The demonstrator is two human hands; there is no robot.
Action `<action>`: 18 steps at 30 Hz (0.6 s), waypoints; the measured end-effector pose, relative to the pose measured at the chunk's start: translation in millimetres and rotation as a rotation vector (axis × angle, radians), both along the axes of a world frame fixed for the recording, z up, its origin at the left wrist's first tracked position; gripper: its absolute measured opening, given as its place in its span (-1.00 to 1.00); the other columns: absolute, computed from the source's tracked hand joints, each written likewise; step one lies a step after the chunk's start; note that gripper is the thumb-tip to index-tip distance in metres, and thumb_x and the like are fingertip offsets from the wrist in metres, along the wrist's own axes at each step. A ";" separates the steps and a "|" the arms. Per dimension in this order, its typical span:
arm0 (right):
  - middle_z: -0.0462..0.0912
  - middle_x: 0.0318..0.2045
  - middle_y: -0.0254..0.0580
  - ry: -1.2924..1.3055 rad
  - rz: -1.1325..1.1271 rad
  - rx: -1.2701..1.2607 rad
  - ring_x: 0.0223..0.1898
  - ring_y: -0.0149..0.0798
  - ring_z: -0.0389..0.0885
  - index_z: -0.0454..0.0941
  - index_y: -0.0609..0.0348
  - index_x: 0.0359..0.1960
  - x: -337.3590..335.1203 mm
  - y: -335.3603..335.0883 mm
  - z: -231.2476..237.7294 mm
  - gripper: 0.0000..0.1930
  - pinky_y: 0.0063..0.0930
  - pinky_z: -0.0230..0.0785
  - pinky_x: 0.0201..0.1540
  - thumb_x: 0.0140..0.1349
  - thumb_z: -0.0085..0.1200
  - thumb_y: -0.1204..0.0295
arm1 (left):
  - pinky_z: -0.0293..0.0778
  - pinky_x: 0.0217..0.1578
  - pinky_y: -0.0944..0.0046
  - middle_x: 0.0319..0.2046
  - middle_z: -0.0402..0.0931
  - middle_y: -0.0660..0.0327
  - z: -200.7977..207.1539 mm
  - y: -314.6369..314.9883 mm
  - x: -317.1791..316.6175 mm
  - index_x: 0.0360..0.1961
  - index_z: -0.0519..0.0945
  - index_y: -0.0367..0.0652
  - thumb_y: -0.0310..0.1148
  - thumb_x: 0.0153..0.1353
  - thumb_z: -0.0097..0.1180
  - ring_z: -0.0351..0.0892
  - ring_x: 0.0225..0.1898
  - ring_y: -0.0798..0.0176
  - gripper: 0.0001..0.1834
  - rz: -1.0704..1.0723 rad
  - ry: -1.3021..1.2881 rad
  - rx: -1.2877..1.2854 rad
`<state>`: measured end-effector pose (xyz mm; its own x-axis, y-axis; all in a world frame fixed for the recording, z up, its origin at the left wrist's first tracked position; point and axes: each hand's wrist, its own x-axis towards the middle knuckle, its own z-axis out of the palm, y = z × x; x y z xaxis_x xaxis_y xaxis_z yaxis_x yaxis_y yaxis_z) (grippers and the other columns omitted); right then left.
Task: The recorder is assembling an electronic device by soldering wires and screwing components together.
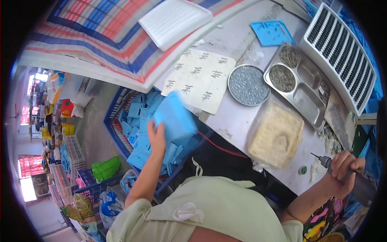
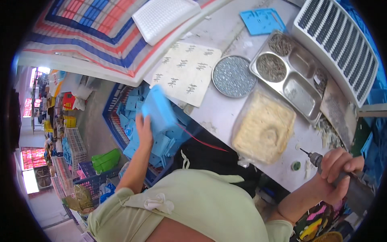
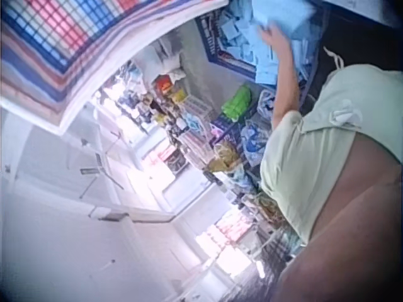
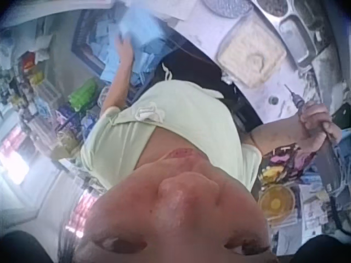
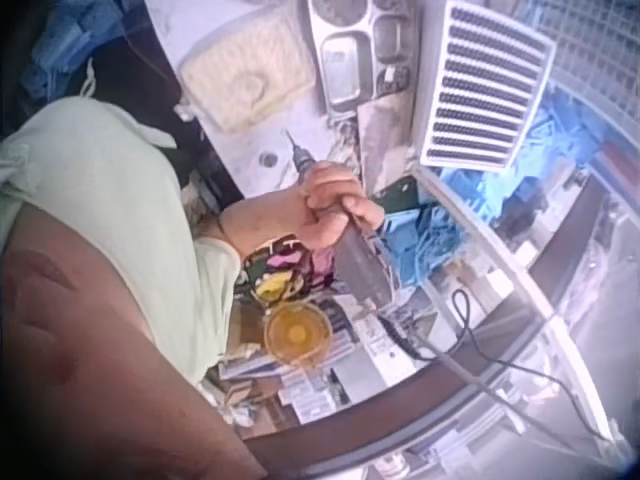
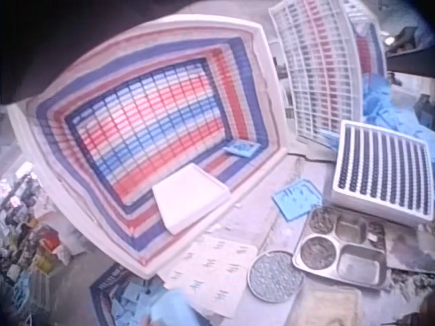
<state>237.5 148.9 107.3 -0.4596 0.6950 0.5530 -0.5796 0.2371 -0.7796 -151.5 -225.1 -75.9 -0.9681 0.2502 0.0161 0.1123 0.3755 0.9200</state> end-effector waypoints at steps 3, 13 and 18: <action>0.35 -0.62 -0.40 0.003 0.014 -0.050 -0.58 -0.42 0.28 0.34 0.16 -0.14 -23.9 6.4 -8.9 -0.78 -0.52 0.15 -0.46 0.34 0.05 0.34 | 0.43 0.16 0.13 0.11 0.48 0.03 -65.2 -129.5 6.8 0.21 0.43 -0.27 -0.09 0.40 0.15 0.49 0.15 0.07 -0.46 0.563 -0.571 0.294; 0.38 -0.56 -0.32 -0.139 -0.065 -0.115 -0.58 -0.44 0.30 0.31 0.19 -0.10 -40.4 18.7 -11.1 -0.63 -0.57 0.21 -0.52 0.31 0.23 0.27 | 0.54 0.05 0.09 -0.06 0.65 -0.06 107.1 142.9 -11.5 0.01 0.63 -0.27 -0.53 0.11 0.31 0.67 -0.02 -0.06 -0.62 -0.632 0.735 -0.053; 0.35 -0.54 -0.34 -0.305 -0.377 -0.181 -0.57 -0.46 0.30 0.28 0.13 -0.05 -23.0 22.7 -6.5 -0.51 -0.58 0.17 -0.53 0.26 0.32 0.16 | 0.54 -0.08 0.09 -0.16 0.66 0.00 101.5 398.3 -140.9 0.03 0.61 -0.18 -0.09 0.19 0.34 0.66 -0.15 -0.03 -0.51 -0.671 0.617 -0.097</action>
